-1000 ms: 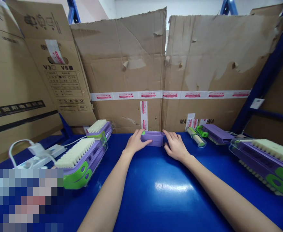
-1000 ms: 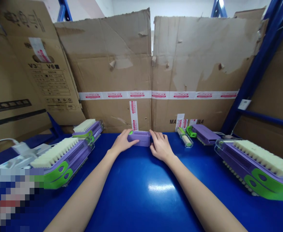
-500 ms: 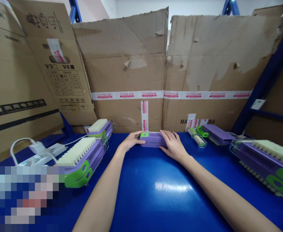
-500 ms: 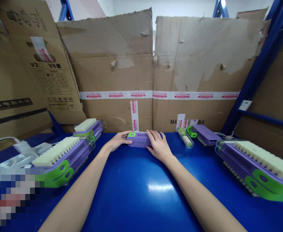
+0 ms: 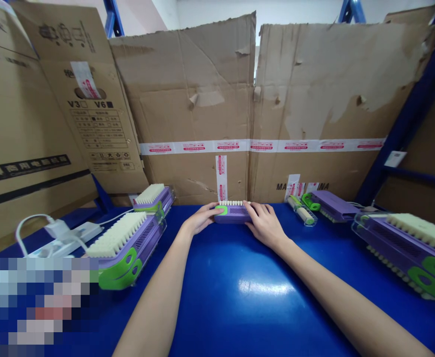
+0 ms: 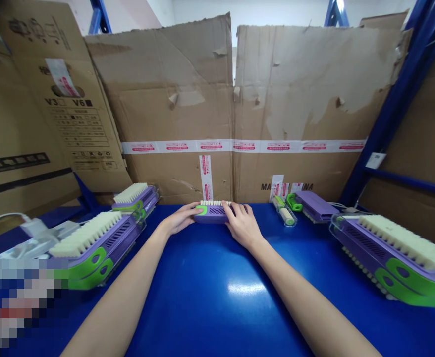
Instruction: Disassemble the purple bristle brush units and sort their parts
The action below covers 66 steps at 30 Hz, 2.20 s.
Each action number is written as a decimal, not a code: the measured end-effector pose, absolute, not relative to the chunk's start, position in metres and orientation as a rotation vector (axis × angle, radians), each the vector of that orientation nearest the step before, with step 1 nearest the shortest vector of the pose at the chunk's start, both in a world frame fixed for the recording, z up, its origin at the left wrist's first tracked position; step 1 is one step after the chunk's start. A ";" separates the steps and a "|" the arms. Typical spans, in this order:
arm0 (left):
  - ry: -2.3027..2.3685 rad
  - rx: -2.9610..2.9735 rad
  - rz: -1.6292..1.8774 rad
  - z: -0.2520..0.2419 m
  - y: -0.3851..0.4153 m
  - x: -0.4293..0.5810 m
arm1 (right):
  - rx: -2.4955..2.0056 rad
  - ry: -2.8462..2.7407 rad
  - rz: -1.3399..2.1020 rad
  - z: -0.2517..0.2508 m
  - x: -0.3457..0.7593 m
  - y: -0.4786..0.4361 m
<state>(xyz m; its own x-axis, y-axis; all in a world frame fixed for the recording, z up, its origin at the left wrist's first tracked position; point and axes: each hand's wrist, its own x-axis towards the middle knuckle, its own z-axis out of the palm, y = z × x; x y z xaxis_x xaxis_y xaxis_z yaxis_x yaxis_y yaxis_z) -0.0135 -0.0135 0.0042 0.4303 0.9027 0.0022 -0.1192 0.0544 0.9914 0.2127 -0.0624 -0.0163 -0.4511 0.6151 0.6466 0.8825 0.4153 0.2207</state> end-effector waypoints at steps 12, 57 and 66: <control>0.766 1.320 0.920 0.000 -0.014 -0.020 | -1.259 -2.179 -0.907 -0.017 0.210 -0.065; 0.899 1.810 0.842 0.000 -0.006 -0.008 | -1.267 -2.266 -0.924 -0.016 0.209 -0.062; 0.909 1.788 0.822 0.001 -0.006 -0.006 | -1.280 -2.251 -0.937 -0.017 0.204 -0.058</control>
